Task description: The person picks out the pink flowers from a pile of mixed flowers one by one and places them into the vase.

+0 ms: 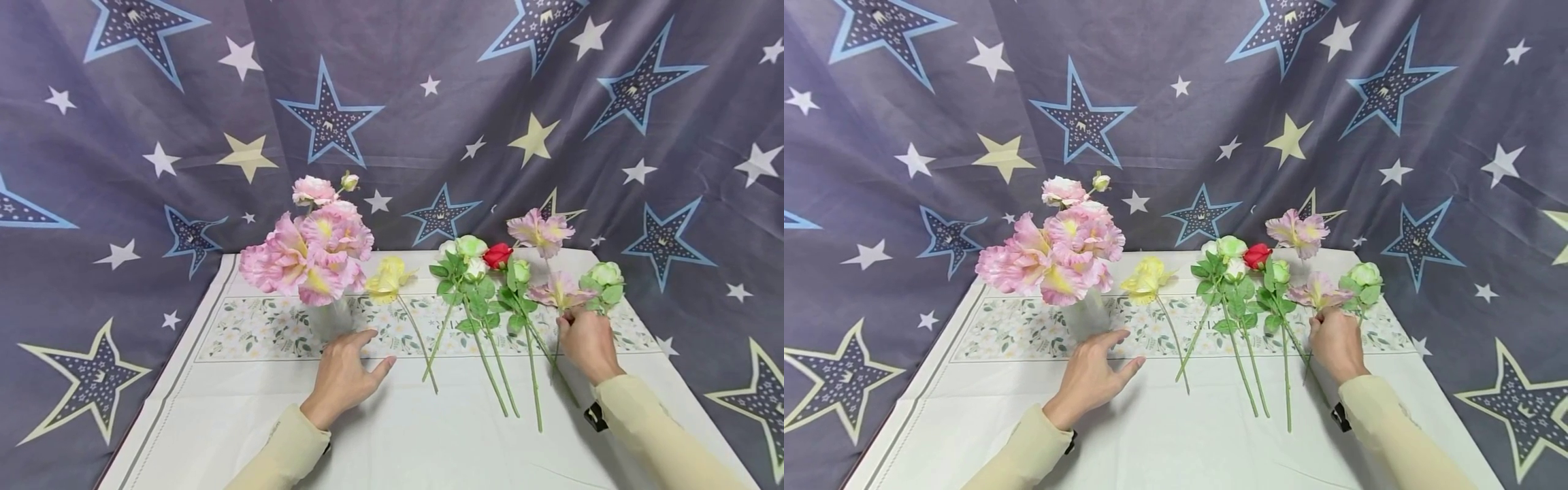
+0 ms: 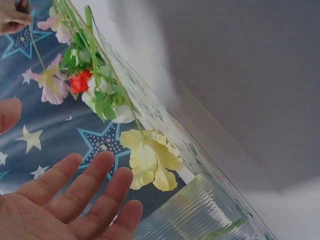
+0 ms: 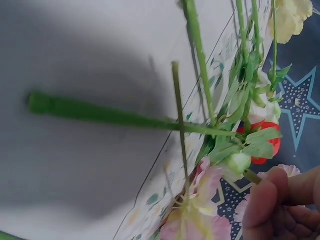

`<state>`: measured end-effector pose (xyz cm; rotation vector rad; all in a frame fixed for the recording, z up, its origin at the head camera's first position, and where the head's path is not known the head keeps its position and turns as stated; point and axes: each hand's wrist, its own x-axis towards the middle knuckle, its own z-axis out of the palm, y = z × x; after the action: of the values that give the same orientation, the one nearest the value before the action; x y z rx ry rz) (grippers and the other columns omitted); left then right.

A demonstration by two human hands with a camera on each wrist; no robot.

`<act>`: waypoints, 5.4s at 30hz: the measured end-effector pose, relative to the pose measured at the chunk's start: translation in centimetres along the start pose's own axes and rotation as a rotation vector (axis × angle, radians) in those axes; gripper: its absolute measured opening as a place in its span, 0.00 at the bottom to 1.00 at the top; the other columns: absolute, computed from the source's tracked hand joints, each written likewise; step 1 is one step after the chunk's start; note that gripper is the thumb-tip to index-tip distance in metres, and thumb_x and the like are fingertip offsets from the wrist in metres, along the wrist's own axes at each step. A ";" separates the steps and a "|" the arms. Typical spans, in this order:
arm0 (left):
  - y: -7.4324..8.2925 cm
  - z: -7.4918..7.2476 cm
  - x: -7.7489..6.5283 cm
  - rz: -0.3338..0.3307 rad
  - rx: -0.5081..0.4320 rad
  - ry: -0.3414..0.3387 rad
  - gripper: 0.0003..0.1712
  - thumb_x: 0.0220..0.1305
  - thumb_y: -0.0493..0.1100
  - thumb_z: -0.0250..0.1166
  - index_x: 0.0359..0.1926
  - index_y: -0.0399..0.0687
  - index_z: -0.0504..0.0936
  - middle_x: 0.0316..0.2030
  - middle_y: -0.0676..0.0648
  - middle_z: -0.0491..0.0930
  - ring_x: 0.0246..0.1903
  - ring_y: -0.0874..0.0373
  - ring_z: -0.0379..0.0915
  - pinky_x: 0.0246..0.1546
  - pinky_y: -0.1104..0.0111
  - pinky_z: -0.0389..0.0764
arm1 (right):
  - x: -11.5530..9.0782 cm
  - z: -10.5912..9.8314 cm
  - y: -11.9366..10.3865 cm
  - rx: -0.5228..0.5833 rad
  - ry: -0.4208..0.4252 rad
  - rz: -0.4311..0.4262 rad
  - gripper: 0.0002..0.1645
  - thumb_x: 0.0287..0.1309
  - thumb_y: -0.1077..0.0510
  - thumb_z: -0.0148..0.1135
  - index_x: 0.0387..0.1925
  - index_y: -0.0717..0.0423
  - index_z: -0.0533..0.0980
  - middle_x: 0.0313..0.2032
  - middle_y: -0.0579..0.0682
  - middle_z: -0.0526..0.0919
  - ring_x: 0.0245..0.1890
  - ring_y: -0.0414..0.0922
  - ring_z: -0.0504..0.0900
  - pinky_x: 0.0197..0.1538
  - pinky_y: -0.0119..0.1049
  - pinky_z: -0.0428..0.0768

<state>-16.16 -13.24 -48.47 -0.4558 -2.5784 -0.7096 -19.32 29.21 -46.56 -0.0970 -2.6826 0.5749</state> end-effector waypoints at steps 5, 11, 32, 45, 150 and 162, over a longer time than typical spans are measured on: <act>0.1 0.0 0.0 0.008 -0.003 0.010 0.29 0.50 0.63 0.69 0.48 0.50 0.81 0.41 0.48 0.82 0.40 0.52 0.76 0.44 0.54 0.75 | -0.5 -0.1 -0.8 0.013 0.035 -0.033 0.07 0.57 0.63 0.61 0.26 0.62 0.77 0.20 0.55 0.80 0.19 0.50 0.76 0.25 0.49 0.75; 0.3 0.0 0.0 0.001 -0.003 0.011 0.29 0.50 0.63 0.68 0.48 0.50 0.81 0.40 0.48 0.82 0.40 0.52 0.76 0.43 0.55 0.75 | -1.0 -0.1 -1.8 0.047 0.071 -0.071 0.07 0.55 0.63 0.62 0.24 0.60 0.77 0.19 0.52 0.80 0.17 0.46 0.75 0.22 0.45 0.75; 0.4 0.1 0.0 -0.015 -0.010 0.004 0.30 0.51 0.63 0.68 0.49 0.52 0.81 0.41 0.49 0.82 0.41 0.52 0.76 0.45 0.53 0.75 | -3.0 0.3 -6.2 0.168 0.090 -0.162 0.04 0.55 0.63 0.64 0.26 0.56 0.78 0.18 0.46 0.78 0.15 0.37 0.72 0.18 0.35 0.72; 0.8 0.2 -0.1 -0.044 -0.023 -0.019 0.30 0.52 0.64 0.66 0.51 0.53 0.80 0.43 0.49 0.82 0.42 0.51 0.76 0.48 0.51 0.73 | -4.4 0.7 -8.1 0.215 0.123 -0.244 0.04 0.53 0.64 0.66 0.26 0.55 0.79 0.18 0.44 0.78 0.16 0.35 0.72 0.16 0.31 0.72; 5.9 -1.7 4.7 0.192 -0.622 0.383 0.06 0.55 0.32 0.68 0.35 0.44 0.84 0.33 0.47 0.84 0.36 0.57 0.79 0.39 0.66 0.80 | -8.8 4.1 -13.9 0.450 0.052 -0.498 0.05 0.63 0.53 0.60 0.36 0.48 0.79 0.27 0.37 0.79 0.22 0.30 0.73 0.24 0.24 0.76; 4.6 -3.6 6.0 0.282 -0.380 0.578 0.08 0.52 0.31 0.63 0.34 0.43 0.84 0.32 0.47 0.84 0.33 0.57 0.78 0.37 0.62 0.80 | -8.2 3.7 -12.9 0.401 0.115 -0.453 0.10 0.62 0.52 0.60 0.42 0.50 0.80 0.27 0.38 0.79 0.20 0.30 0.72 0.22 0.24 0.73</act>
<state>-18.26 -10.29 -40.97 -0.6092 -1.8047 -1.0497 -13.03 14.79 -47.37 0.5529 -2.3134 0.9016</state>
